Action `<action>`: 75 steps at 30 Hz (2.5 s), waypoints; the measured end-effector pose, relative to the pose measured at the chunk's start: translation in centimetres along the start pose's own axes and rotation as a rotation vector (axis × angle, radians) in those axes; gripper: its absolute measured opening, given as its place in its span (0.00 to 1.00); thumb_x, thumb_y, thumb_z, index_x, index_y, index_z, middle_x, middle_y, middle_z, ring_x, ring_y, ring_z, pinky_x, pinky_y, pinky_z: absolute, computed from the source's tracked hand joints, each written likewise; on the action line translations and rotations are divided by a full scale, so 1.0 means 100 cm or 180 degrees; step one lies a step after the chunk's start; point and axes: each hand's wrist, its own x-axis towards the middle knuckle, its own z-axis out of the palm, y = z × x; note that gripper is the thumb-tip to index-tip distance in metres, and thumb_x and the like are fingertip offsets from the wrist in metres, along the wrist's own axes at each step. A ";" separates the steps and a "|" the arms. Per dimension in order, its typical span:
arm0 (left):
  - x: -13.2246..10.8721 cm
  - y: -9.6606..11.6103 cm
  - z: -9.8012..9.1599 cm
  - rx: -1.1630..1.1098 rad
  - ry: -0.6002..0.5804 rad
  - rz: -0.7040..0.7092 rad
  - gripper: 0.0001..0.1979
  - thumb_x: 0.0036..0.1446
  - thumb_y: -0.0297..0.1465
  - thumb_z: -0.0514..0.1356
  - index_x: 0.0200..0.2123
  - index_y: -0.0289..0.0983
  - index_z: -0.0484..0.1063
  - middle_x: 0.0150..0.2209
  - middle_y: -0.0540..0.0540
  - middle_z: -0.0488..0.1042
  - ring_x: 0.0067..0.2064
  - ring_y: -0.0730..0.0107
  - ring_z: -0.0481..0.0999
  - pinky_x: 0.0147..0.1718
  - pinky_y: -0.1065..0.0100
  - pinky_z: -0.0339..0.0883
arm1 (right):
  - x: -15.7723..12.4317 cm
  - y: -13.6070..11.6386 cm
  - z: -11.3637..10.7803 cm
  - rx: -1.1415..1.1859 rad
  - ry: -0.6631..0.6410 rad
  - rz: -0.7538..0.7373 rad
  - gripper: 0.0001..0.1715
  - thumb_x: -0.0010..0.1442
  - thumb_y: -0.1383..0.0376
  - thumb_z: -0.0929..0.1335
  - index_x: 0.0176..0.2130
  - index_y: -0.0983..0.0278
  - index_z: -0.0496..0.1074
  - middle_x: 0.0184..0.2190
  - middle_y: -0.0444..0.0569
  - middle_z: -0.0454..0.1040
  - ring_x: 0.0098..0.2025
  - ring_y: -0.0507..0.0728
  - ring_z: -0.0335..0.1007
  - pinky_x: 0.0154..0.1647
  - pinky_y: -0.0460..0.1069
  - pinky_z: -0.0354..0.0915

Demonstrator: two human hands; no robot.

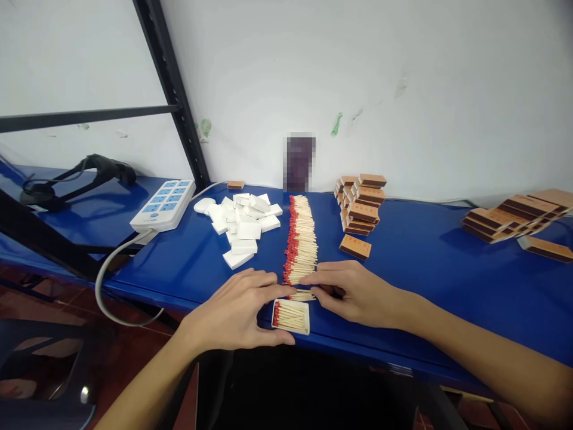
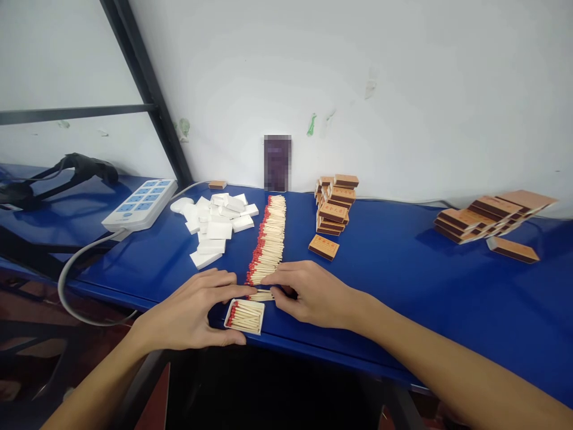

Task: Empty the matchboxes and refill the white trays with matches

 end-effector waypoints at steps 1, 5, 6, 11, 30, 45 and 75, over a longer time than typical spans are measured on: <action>0.000 0.000 0.000 -0.0005 0.0023 0.0008 0.33 0.51 0.53 0.64 0.57 0.44 0.70 0.46 0.44 0.73 0.49 0.56 0.74 0.51 0.56 0.65 | 0.000 0.000 0.000 0.0010 -0.0007 0.0002 0.17 0.63 0.71 0.63 0.47 0.65 0.77 0.28 0.46 0.74 0.25 0.49 0.65 0.28 0.45 0.60; -0.002 -0.001 0.002 0.0040 0.0117 0.0010 0.35 0.51 0.54 0.64 0.58 0.43 0.68 0.48 0.43 0.72 0.51 0.55 0.73 0.53 0.56 0.65 | 0.000 0.002 0.000 0.0082 0.0009 -0.0019 0.16 0.63 0.70 0.63 0.46 0.65 0.78 0.27 0.46 0.73 0.25 0.49 0.65 0.27 0.45 0.60; -0.002 -0.001 0.003 0.0057 0.0118 0.0003 0.36 0.51 0.54 0.63 0.58 0.43 0.68 0.49 0.43 0.72 0.51 0.55 0.73 0.53 0.55 0.65 | 0.000 0.002 0.000 0.0088 0.0005 -0.0025 0.16 0.63 0.70 0.64 0.46 0.65 0.78 0.27 0.46 0.73 0.25 0.49 0.65 0.27 0.45 0.60; -0.003 -0.003 0.004 0.0088 0.0128 0.0003 0.38 0.51 0.55 0.63 0.61 0.44 0.65 0.53 0.41 0.71 0.54 0.52 0.72 0.55 0.52 0.63 | -0.001 0.002 0.000 0.0110 0.0013 -0.0048 0.16 0.63 0.70 0.64 0.46 0.64 0.78 0.27 0.45 0.73 0.24 0.49 0.64 0.27 0.45 0.59; -0.002 0.000 0.003 0.0135 0.0119 -0.0009 0.37 0.52 0.55 0.62 0.60 0.41 0.67 0.54 0.40 0.71 0.55 0.49 0.70 0.55 0.50 0.63 | -0.001 0.002 0.001 0.0304 0.0059 0.0067 0.14 0.63 0.69 0.64 0.43 0.64 0.79 0.25 0.44 0.71 0.23 0.48 0.61 0.24 0.44 0.57; -0.002 -0.001 0.004 0.0084 0.0171 0.0002 0.38 0.51 0.54 0.63 0.61 0.43 0.65 0.54 0.41 0.71 0.55 0.50 0.71 0.55 0.52 0.64 | -0.001 0.004 0.002 0.0274 0.0109 0.0092 0.15 0.63 0.69 0.64 0.46 0.63 0.78 0.23 0.42 0.69 0.23 0.49 0.62 0.26 0.44 0.58; -0.001 -0.001 0.002 0.0104 -0.0103 -0.0160 0.42 0.51 0.57 0.61 0.63 0.41 0.62 0.58 0.37 0.68 0.59 0.45 0.67 0.57 0.49 0.61 | -0.001 0.003 0.002 0.0033 0.0014 0.0051 0.17 0.64 0.68 0.63 0.48 0.65 0.77 0.29 0.47 0.74 0.25 0.49 0.64 0.27 0.45 0.60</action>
